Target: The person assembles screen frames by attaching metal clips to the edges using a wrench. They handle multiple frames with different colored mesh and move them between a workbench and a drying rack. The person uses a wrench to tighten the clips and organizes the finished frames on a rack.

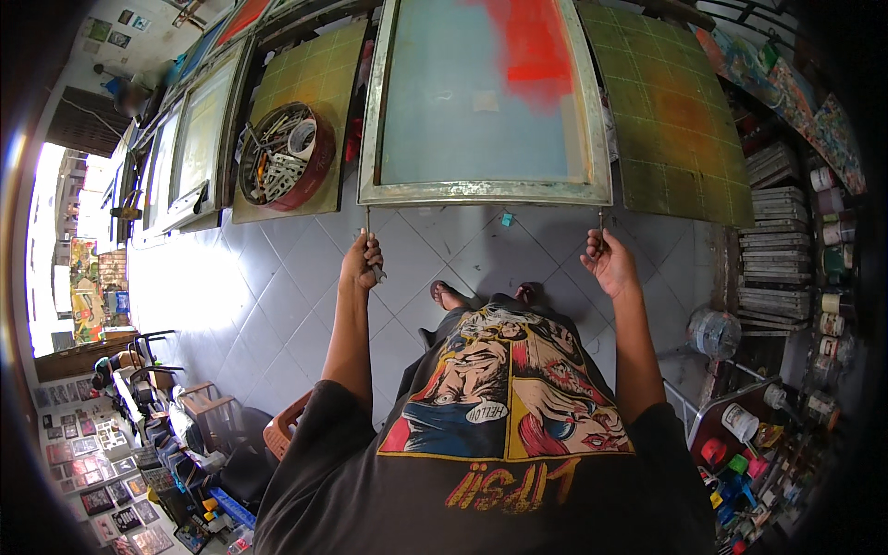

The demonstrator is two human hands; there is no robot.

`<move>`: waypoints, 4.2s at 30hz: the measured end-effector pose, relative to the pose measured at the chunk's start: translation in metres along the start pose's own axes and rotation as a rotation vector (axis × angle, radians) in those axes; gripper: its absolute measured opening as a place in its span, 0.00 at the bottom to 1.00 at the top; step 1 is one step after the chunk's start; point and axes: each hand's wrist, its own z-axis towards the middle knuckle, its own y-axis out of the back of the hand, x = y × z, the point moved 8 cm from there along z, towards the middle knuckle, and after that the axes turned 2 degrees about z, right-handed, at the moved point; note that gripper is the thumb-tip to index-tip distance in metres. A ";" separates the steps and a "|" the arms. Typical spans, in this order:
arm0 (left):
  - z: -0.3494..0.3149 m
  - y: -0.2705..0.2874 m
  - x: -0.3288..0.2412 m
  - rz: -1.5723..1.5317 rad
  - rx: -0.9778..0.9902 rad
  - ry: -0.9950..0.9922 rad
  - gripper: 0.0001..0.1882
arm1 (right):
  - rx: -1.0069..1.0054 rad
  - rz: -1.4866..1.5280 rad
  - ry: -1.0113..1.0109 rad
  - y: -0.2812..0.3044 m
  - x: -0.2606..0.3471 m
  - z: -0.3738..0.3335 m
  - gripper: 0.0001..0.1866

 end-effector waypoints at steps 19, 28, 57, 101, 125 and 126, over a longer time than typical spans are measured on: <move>-0.020 -0.029 0.007 0.089 -0.061 -0.050 0.13 | 0.008 0.026 0.056 0.009 0.001 -0.002 0.08; -0.040 -0.031 -0.024 0.637 -0.365 -0.449 0.08 | -0.062 0.066 0.086 0.012 0.001 -0.001 0.09; -0.025 -0.022 -0.010 0.446 -0.267 -0.335 0.13 | -0.034 0.197 0.036 0.024 -0.007 0.010 0.08; -0.062 -0.027 0.061 0.307 -0.185 -0.225 0.13 | -0.104 -0.206 0.013 0.012 -0.018 -0.017 0.05; -0.129 -0.084 -0.027 0.557 -0.212 -0.530 0.08 | 0.409 -0.415 -0.180 -0.353 -0.132 0.013 0.10; -0.132 -0.075 -0.043 0.490 -0.229 -0.456 0.09 | 0.432 -0.367 -0.186 -0.382 -0.134 0.020 0.10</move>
